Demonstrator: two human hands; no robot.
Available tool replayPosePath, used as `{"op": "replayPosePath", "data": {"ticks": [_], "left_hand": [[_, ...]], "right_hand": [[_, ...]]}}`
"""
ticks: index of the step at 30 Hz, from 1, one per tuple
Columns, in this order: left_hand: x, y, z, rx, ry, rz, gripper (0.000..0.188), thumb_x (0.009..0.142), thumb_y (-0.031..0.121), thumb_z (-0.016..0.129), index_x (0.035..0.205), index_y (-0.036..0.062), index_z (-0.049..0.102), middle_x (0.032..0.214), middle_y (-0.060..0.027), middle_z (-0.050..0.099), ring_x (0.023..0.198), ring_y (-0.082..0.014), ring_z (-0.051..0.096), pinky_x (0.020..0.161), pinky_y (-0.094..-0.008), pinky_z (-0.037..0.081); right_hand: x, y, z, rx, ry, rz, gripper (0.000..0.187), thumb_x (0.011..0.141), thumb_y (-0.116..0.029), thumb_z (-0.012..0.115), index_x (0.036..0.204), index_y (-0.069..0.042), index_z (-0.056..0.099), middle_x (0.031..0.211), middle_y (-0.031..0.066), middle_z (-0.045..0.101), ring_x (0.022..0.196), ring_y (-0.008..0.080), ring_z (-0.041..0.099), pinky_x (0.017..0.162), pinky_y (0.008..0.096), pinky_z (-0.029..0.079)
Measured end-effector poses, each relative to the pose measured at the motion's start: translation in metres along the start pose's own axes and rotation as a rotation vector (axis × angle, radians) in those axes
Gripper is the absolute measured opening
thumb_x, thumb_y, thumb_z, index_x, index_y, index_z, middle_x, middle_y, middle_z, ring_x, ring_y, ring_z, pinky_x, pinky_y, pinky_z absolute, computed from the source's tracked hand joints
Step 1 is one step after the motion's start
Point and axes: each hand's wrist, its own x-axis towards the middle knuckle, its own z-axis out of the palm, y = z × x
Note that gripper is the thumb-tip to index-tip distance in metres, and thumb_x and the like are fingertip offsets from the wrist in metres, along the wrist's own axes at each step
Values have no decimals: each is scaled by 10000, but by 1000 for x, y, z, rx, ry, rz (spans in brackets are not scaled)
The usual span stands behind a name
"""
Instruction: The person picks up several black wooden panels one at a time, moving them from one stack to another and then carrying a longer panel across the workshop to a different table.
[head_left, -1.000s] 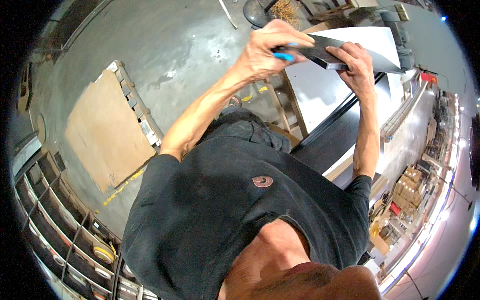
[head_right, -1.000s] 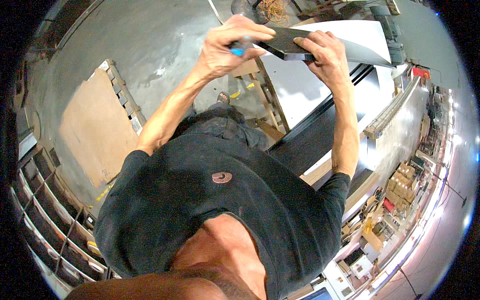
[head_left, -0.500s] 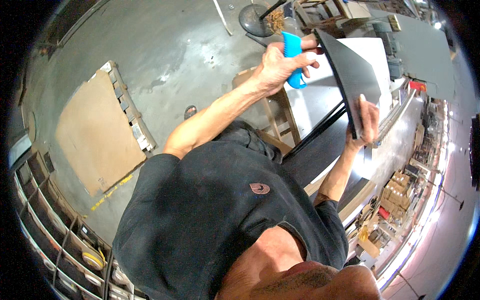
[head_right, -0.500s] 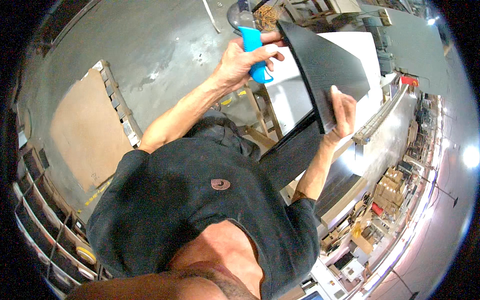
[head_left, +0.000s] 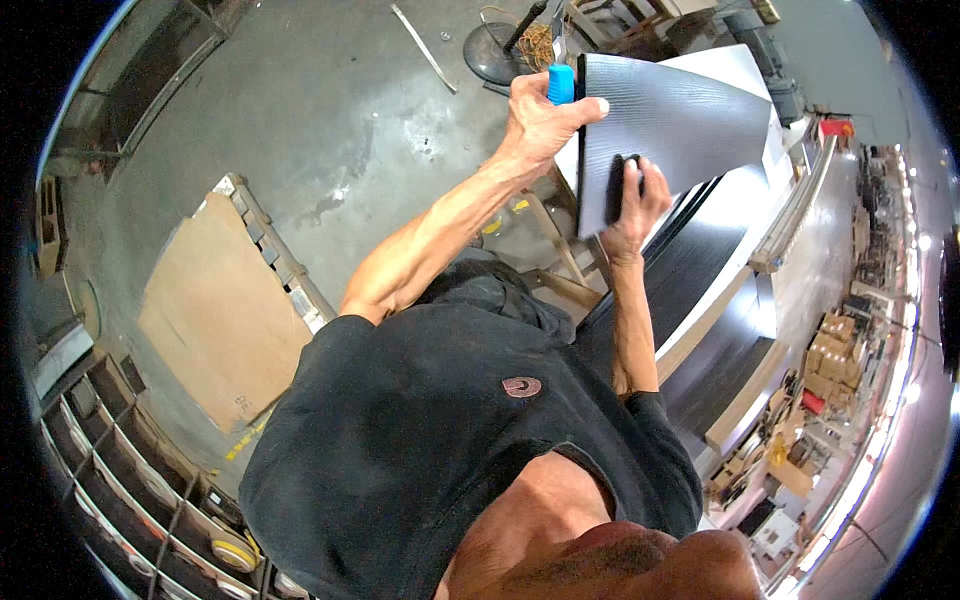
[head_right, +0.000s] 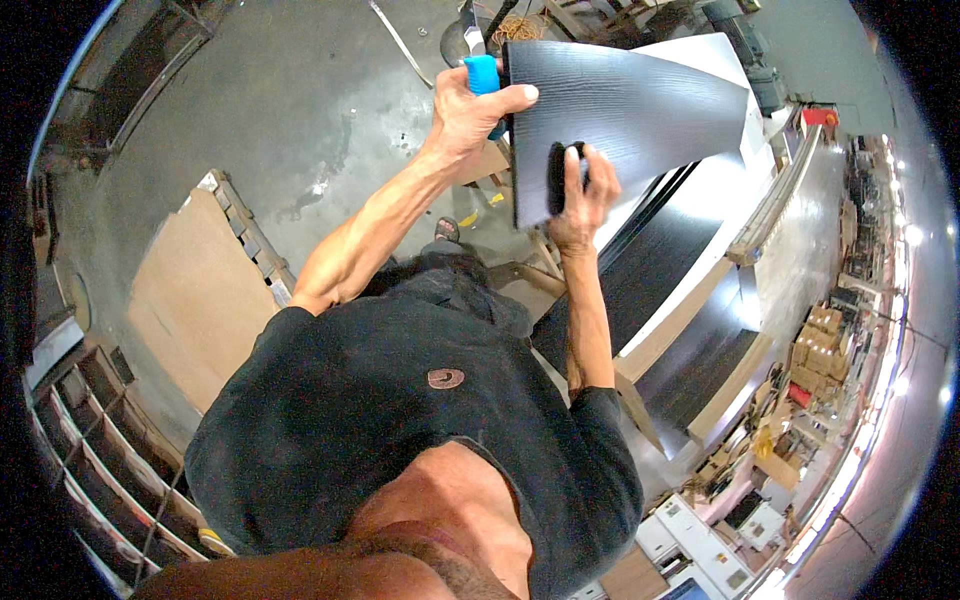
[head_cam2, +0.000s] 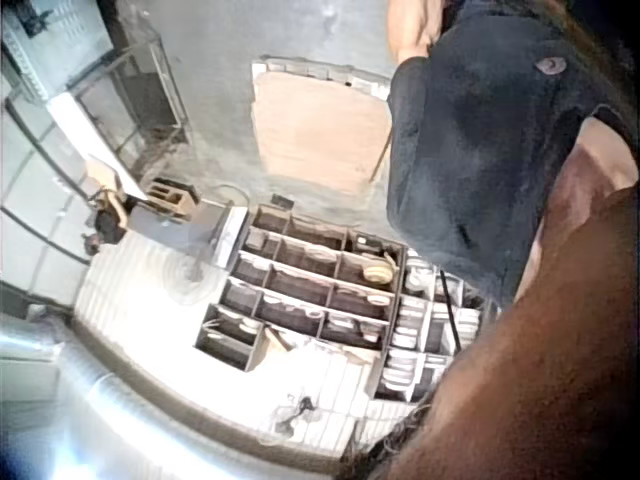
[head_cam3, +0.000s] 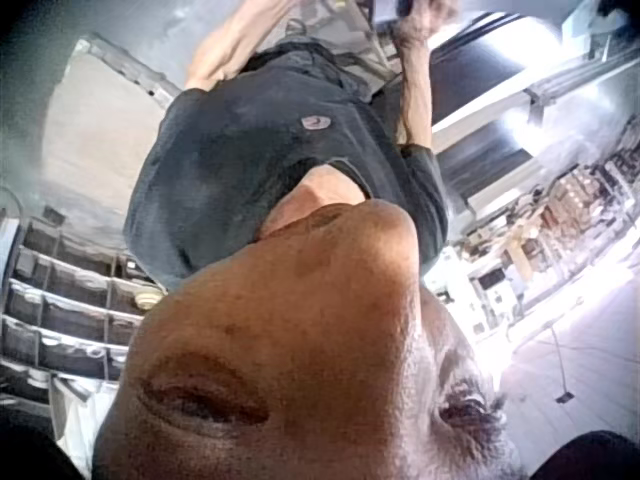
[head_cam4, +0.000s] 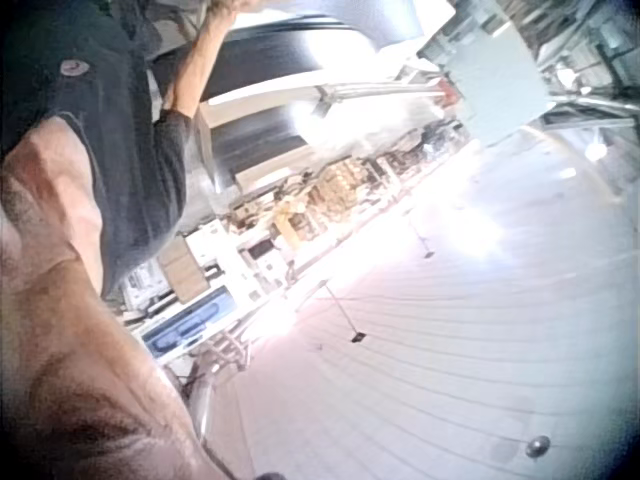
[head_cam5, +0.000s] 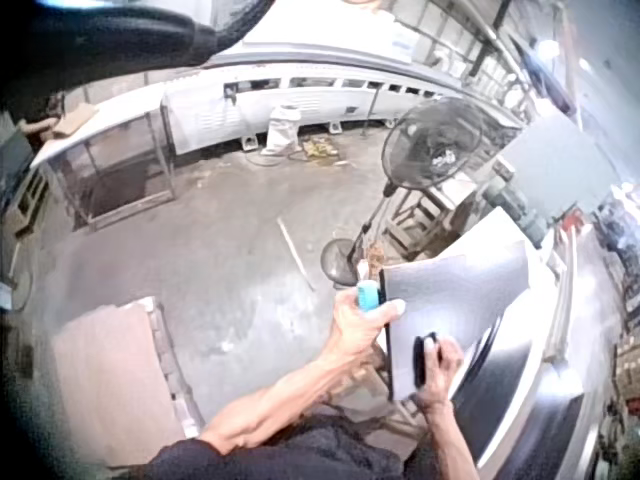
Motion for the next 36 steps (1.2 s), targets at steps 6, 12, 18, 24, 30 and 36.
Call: {"op": "replayPosePath", "data": {"ticks": [6, 12, 18, 24, 30, 36], "left_hand": [[6, -23, -38, 558, -146, 418, 271, 766, 141, 800, 993, 7, 736, 730, -9, 595, 710, -111, 533, 633, -295, 440], [-9, -71, -89, 631, -180, 366, 358, 742, 6, 777, 1082, 116, 757, 680, -3, 497, 732, -145, 508, 682, -292, 442], [-23, -91, -103, 660, -109, 220, 312, 733, 75, 782, 1042, 117, 765, 784, -58, 604, 732, -160, 566, 672, -288, 462], [-21, -87, -109, 462, 123, 144, 273, 746, 148, 852, 958, 26, 732, 689, 60, 468, 663, -58, 469, 606, -240, 386], [-30, -86, -116, 423, 190, 171, 272, 741, 137, 845, 985, 53, 757, 714, 39, 522, 702, -62, 505, 623, -259, 387], [-30, -76, -119, 511, 134, 209, 274, 741, 56, 774, 1013, 86, 771, 750, 17, 598, 740, -86, 571, 650, -268, 439]], "right_hand": [[-14, -18, 45, 258, -340, 180, 920, 693, -189, 772, 1487, -64, 323, 1526, 236, 239, 1399, 459, 256, 1119, 537, 303], [8, 33, 30, 138, -31, 30, 925, 721, -327, 832, 1496, -129, 365, 1432, 188, 424, 1329, 352, 404, 1112, 481, 336], [77, 114, 26, -72, -893, 12, 521, 750, -352, 808, 1210, -174, 641, 1074, 86, 695, 990, 273, 663, 908, 448, 509], [125, 124, 66, 182, -997, -138, 406, 763, -278, 817, 1035, -7, 685, 959, 127, 689, 765, 255, 666, 681, 365, 546], [139, 107, 74, 284, -986, -243, 322, 795, -212, 795, 1013, -7, 678, 931, 132, 671, 751, 258, 649, 651, 375, 526], [121, 115, 81, 244, -942, -329, 243, 821, -165, 766, 982, -18, 659, 888, 104, 646, 741, 242, 630, 645, 370, 514]]}}
